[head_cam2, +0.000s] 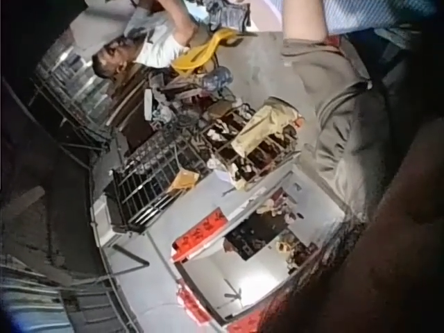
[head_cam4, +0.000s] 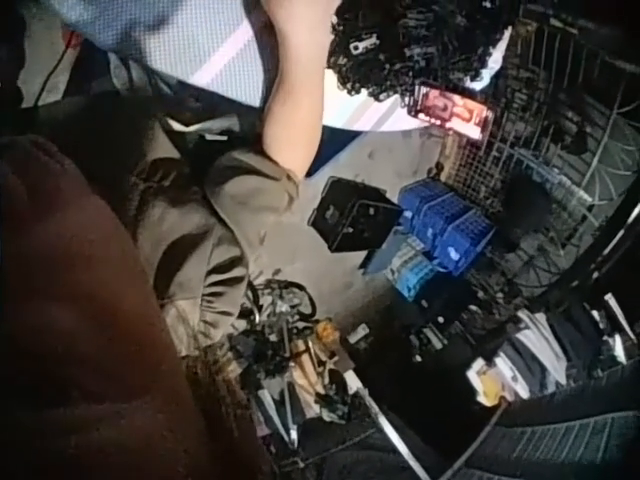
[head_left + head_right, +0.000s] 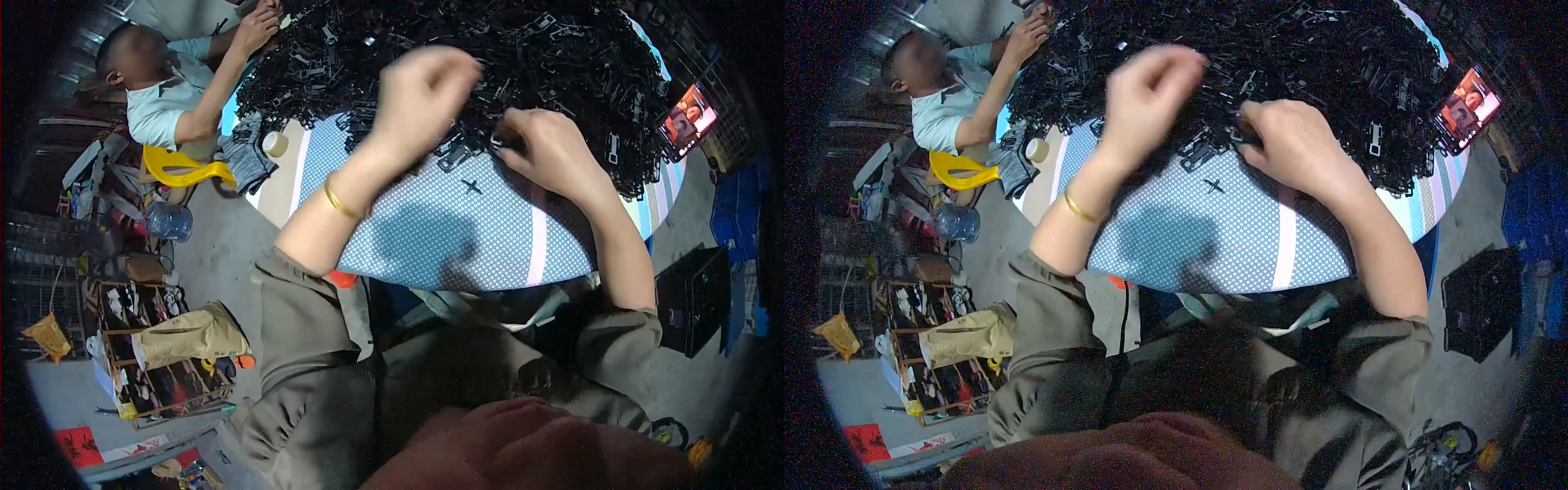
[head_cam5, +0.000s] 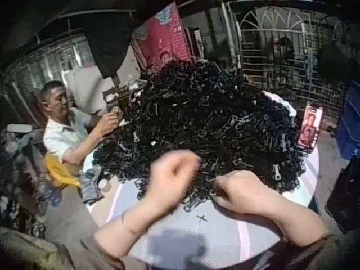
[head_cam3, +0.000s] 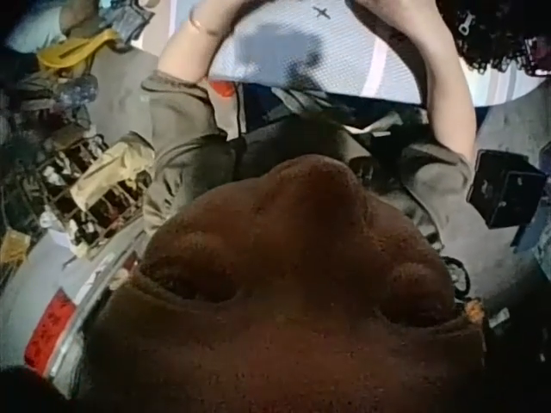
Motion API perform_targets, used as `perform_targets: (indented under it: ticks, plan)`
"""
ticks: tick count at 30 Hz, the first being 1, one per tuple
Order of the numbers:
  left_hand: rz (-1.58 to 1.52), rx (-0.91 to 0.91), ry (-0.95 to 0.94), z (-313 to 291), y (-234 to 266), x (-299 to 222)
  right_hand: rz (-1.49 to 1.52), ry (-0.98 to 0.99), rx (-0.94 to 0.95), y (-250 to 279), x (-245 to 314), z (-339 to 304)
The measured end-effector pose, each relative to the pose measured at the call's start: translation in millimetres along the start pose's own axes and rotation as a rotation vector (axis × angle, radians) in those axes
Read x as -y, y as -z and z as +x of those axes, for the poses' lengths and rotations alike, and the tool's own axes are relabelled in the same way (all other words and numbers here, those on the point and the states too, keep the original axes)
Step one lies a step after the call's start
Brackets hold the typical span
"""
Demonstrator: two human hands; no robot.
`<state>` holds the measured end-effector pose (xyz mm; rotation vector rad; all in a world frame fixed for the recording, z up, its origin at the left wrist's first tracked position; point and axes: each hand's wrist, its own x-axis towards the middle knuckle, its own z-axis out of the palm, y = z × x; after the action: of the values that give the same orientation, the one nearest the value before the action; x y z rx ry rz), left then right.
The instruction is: Picking and sorting small black plastic components from a pile on a work surface.
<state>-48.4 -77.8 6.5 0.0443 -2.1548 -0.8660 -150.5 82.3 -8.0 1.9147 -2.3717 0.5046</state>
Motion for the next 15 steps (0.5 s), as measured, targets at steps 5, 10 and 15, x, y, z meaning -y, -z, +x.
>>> perform_targets:
  ticks: [5, 10, 15]
  plan:
    - [0.532, -0.064, 0.018, 35.0, 9.6, 80.6, 0.265, 0.170, -0.233, -2.1, 7.2, 7.6]
    - [0.558, 0.004, 0.101, 36.3, 14.4, 86.9, 0.417, 0.223, -0.265, -4.7, 4.9, 10.5]
    - [0.432, -0.063, 0.197, 29.6, 21.5, 56.1, 0.702, 0.022, -0.337, -9.0, -0.9, 12.2]
